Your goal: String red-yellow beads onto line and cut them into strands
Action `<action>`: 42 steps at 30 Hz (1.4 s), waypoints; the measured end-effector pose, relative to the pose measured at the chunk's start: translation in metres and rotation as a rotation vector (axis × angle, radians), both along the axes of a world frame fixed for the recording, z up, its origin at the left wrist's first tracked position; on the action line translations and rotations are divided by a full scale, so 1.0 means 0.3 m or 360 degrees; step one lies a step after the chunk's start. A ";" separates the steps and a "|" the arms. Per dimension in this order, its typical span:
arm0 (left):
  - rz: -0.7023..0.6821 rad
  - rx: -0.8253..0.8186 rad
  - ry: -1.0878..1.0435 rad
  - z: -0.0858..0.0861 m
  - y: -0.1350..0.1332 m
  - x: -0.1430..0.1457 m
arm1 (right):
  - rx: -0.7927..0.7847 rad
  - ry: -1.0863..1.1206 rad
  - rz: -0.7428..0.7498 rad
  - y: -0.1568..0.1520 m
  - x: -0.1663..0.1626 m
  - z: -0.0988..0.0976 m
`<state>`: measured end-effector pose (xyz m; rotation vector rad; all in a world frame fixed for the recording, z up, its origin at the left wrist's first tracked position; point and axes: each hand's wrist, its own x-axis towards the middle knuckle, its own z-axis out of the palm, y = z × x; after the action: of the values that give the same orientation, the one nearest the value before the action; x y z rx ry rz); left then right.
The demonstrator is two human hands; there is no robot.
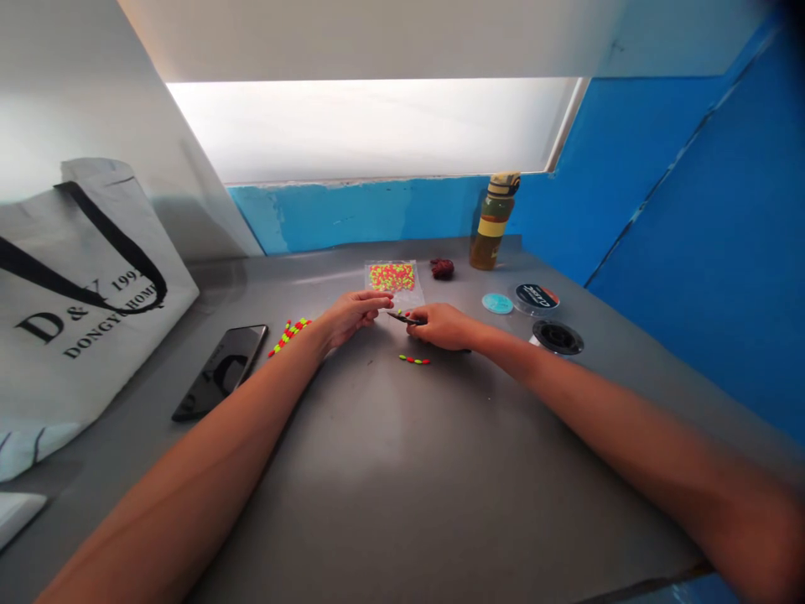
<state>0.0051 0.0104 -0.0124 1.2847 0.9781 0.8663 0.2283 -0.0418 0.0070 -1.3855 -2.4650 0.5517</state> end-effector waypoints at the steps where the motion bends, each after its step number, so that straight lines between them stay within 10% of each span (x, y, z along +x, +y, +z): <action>1: -0.0006 0.0007 0.0005 0.000 -0.001 0.000 | 0.0006 0.0002 0.0003 0.001 0.001 -0.002; 42: -0.0068 0.0088 0.0044 0.000 -0.011 0.002 | -0.0008 -0.0025 -0.0006 -0.005 -0.004 -0.001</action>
<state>0.0058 0.0071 -0.0124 1.3634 0.9509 0.8496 0.2272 -0.0433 0.0068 -1.4017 -2.4740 0.5488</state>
